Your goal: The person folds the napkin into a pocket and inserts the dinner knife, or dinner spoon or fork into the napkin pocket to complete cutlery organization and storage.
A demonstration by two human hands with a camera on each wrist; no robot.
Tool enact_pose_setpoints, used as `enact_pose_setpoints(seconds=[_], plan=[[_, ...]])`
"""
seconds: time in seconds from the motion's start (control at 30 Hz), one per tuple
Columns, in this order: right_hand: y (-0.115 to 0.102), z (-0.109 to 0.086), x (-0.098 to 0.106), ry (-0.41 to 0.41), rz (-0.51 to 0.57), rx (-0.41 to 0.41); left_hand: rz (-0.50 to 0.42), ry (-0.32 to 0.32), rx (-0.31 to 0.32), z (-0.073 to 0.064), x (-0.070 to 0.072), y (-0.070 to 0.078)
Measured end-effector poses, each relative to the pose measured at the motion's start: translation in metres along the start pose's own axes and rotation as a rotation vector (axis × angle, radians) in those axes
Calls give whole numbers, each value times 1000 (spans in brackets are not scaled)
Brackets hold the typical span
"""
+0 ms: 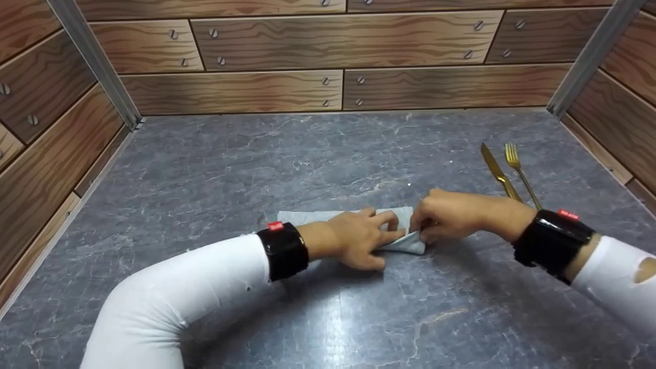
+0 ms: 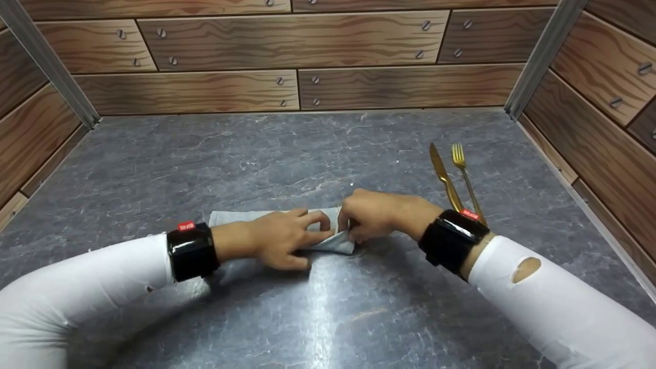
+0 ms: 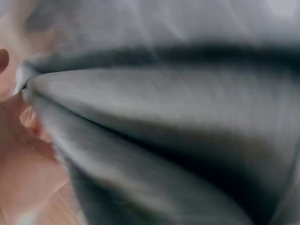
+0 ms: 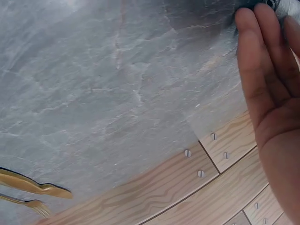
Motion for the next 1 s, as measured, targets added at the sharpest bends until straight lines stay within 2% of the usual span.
enact_pose_setpoints(seconds=[0.07, 0.1, 0.13, 0.27, 0.33, 0.4, 0.53, 0.6, 0.67, 0.73, 0.83, 0.93, 1.0], plan=[[3, 0, 3, 22, -10, -28, 93, -18, -17, 2, -2, 1], [5, 0, 4, 28, -13, -45, 105, -30, -28, 4, -4, -1], [6, 0, 4, 30, -12, -61, 97, -31, -44, 8, -9, -5], [12, 1, 3, 18, 15, -103, -62, -73, -72, 20, -24, -22], [13, 2, 3, 16, 36, -102, -87, -90, -70, 22, -25, -25], [13, 3, 5, 33, 43, -85, -61, -106, -64, 17, -17, -18], [11, 6, 11, 88, 8, -56, 77, -83, -56, 10, -3, -3], [11, 7, 12, 106, -20, -65, 85, -76, -53, 7, -1, 0], [12, 8, 10, 105, -40, -80, 14, -55, -71, 4, -6, -4], [15, 8, 8, 96, -39, -98, -111, -31, -116, -2, -13, -12], [24, 3, 8, 73, 0, -139, -299, 22, -174, -21, -21, -26], [33, -3, 15, 88, 39, -151, -334, 146, -174, -44, -29, -47], [34, -6, 22, 124, 32, -120, -283, 265, -139, -57, -38, -66]])
Point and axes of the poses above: each hand's wrist, its own z-axis towards the middle knuckle, its own x-axis out of the back of the hand, y = z × x, the point moved 9 cm from there along z, towards the middle knuckle
